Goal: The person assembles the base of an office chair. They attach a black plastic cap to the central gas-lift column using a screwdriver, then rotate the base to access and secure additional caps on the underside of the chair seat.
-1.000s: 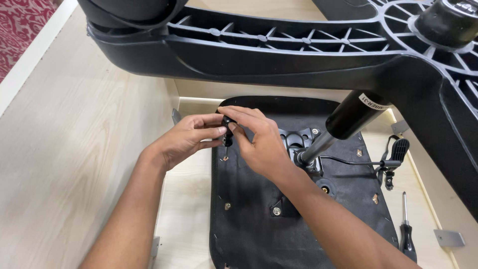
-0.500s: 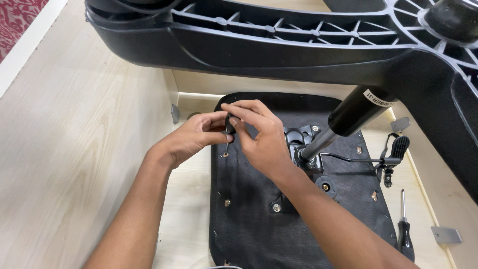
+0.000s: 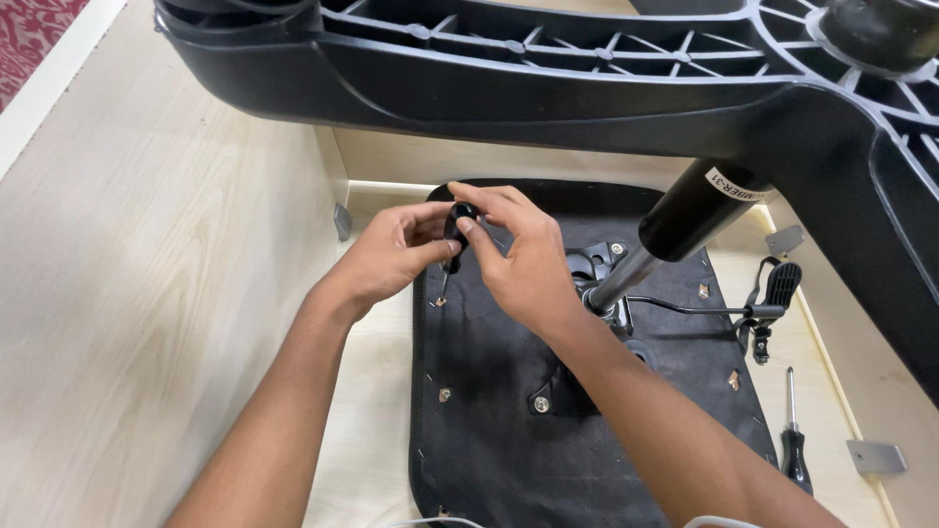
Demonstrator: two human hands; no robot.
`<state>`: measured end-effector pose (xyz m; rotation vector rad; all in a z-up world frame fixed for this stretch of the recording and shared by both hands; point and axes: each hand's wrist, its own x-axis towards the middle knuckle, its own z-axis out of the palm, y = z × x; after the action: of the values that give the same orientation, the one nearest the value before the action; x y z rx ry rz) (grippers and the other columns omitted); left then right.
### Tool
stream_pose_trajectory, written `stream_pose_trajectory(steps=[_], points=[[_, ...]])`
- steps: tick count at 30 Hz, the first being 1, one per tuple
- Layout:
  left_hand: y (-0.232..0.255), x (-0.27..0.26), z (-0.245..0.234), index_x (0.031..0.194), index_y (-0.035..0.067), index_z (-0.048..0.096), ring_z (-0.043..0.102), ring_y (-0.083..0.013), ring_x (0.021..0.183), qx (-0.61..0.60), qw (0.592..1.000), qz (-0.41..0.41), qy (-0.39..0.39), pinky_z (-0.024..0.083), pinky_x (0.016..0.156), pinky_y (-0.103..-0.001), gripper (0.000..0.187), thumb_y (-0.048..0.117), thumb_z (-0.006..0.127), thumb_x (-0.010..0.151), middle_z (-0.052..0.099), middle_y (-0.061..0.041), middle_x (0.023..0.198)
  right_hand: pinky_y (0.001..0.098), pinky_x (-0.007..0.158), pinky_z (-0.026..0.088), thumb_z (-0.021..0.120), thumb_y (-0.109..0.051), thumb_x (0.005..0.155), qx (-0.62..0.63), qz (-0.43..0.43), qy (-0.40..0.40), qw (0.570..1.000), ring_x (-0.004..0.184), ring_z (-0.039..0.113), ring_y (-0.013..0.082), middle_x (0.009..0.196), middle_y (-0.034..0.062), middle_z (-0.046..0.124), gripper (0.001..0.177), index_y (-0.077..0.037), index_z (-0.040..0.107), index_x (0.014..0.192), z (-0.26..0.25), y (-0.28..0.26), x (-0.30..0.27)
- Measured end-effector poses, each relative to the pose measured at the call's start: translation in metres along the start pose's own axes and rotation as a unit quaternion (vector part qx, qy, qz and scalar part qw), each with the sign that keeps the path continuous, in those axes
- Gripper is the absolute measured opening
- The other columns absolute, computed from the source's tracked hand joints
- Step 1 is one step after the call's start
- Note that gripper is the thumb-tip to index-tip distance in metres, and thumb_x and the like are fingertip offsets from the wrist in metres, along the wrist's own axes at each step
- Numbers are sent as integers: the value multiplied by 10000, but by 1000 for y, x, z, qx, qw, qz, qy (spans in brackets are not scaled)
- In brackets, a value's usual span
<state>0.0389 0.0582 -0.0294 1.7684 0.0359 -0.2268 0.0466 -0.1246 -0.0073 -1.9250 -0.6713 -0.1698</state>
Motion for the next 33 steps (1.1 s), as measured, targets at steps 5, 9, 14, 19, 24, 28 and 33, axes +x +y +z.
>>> stream_pose_trajectory(steps=[5, 9, 14, 19, 24, 28, 33], points=[[-5, 5, 5, 1163, -32, 684, 721, -163, 948, -1, 996, 68, 52, 609, 867, -330, 427, 73, 848, 783, 746, -102, 1031, 338, 1039, 513, 677, -112, 1007, 44, -24, -29, 998, 1192, 676, 195, 1259, 95, 712, 268, -59, 703, 1268, 0, 5, -3], [-10, 2, 12, 1214, -19, 650, 719, -142, 936, -48, 996, 73, 26, 603, 853, -310, 459, 44, 803, 785, 737, -74, 1010, 336, 929, 588, 736, -142, 969, 45, 37, -18, 998, 1102, 675, 206, 1194, 145, 665, 237, -55, 779, 1185, 4, 11, 2], [-2, 3, 8, 1364, 68, 604, 713, -100, 1028, -53, 993, 106, -12, 575, 918, -267, 585, 46, 730, 793, 746, -6, 1131, 243, 998, 577, 584, -169, 1038, 65, 18, -8, 998, 1134, 713, 111, 1265, 48, 712, 311, -91, 652, 1331, 4, 8, -2], [7, -7, 12, 1234, 31, 659, 725, -156, 935, 61, 989, 115, 76, 602, 846, -308, 572, 49, 858, 698, 754, -82, 1032, 355, 941, 514, 636, -156, 1028, -8, 10, -31, 999, 1065, 650, 242, 1175, 123, 701, 319, -98, 696, 1336, -6, 1, -12], [3, -16, 26, 1206, 31, 613, 712, -185, 887, 102, 982, 104, 122, 594, 824, -320, 523, 87, 869, 754, 725, -85, 1002, 360, 959, 523, 736, -173, 949, -34, -23, -21, 999, 1038, 666, 245, 1067, 128, 681, 301, -104, 773, 1240, -3, -6, -8], [6, -11, 24, 1408, 59, 546, 662, -158, 1116, 16, 975, 221, 36, 557, 897, -305, 605, 7, 733, 835, 680, -61, 1211, 344, 972, 529, 661, -151, 964, -32, -15, -22, 999, 1085, 698, 217, 1149, 94, 736, 322, -81, 703, 1275, -2, -11, -8], [10, -16, 16, 1411, 82, 580, 758, -182, 909, 28, 992, 110, 63, 620, 775, -298, 723, 20, 802, 725, 781, -103, 1023, 320, 983, 548, 606, -159, 988, 57, 28, -47, 997, 1159, 697, 181, 1268, 63, 711, 318, -100, 693, 1288, 0, -14, -14]])
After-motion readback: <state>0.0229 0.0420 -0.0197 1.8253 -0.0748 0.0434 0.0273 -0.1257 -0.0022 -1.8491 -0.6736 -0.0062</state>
